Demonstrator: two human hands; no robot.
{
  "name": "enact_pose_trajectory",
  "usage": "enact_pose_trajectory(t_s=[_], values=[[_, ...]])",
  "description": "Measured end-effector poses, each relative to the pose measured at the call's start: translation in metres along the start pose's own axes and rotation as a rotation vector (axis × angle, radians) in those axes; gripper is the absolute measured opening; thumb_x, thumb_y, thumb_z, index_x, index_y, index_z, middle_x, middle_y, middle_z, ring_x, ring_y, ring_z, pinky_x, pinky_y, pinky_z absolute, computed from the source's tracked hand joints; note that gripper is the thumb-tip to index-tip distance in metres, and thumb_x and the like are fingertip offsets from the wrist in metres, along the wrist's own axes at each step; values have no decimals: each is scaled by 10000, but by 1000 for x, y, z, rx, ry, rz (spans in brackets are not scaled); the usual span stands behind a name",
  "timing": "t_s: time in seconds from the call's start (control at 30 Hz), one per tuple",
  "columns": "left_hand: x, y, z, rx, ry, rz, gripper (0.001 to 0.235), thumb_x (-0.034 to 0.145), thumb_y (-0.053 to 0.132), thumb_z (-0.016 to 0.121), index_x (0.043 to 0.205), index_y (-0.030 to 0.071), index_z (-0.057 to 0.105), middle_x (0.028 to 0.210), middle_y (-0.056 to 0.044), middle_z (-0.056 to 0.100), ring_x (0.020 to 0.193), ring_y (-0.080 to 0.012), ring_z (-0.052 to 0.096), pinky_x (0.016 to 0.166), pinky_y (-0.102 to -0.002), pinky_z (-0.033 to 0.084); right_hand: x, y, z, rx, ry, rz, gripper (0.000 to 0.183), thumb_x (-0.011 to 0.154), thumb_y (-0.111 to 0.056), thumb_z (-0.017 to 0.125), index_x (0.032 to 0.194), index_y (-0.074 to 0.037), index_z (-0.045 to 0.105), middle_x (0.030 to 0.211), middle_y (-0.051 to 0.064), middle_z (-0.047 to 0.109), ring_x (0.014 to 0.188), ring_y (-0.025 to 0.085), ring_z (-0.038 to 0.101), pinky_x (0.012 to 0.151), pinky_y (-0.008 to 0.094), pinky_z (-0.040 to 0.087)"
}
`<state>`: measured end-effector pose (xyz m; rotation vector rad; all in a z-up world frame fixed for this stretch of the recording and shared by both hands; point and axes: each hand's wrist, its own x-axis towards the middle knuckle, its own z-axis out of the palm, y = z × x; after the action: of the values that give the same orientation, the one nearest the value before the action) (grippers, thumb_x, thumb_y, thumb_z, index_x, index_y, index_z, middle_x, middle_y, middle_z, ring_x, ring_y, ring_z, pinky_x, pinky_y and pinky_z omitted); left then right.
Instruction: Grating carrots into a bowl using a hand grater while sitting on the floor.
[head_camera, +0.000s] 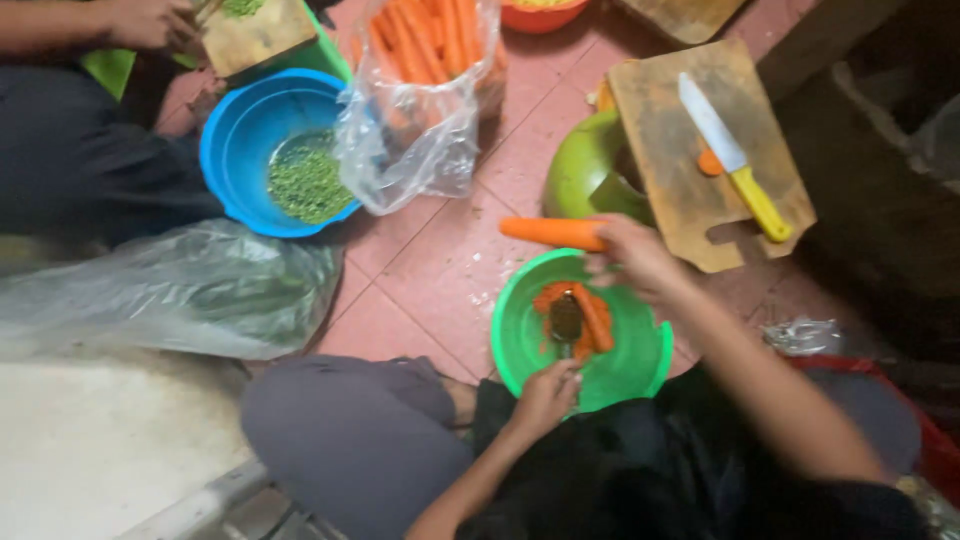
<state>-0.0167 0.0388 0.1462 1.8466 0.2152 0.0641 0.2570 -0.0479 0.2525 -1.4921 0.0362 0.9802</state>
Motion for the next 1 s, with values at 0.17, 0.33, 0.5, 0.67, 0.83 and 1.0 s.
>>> enact_pose_trajectory(t_s=[0.17,0.33,0.5,0.67,0.83,1.0], values=[[4,-14,11,-89,19,-118,246,974,152,632,1171,9,666,970,-217,729,838,-349,745,751,-431,575,254,205,76,550,185,123,406,1049,-317,458,1333,-36,529,935,138,631,766,256,631,689,447,606],[-1,-44,10,8,40,-40,157,918,61,627,1041,-33,651,947,-294,684,901,-481,673,760,-518,535,331,207,88,745,293,-3,449,1022,-313,455,1421,-106,473,1013,74,635,904,248,620,774,437,562],[13,-14,8,-107,-22,-100,167,964,109,604,1065,-13,659,967,-279,686,924,-444,702,784,-518,552,285,170,65,74,324,-226,556,972,-176,505,1476,-105,282,1264,25,481,1173,217,495,922,412,471],[13,-25,23,-11,-59,-135,251,964,173,637,1164,23,658,1040,-240,708,926,-404,704,817,-505,557,147,156,63,-567,138,-500,366,962,-208,639,1294,-55,644,1257,141,715,1114,306,699,945,403,541],[16,-45,35,237,-41,-200,313,932,221,680,1174,26,641,1100,-242,682,987,-436,670,831,-526,538,59,204,10,-694,427,-409,290,991,-242,641,1221,-72,687,1208,180,743,1117,332,734,980,414,570],[0,-93,63,470,-42,-311,553,847,341,771,1196,-24,547,1125,-277,648,1018,-471,647,859,-552,531,56,304,-15,-1010,486,-169,496,909,-272,724,1343,-68,596,1230,296,641,1130,479,619,978,533,505]])
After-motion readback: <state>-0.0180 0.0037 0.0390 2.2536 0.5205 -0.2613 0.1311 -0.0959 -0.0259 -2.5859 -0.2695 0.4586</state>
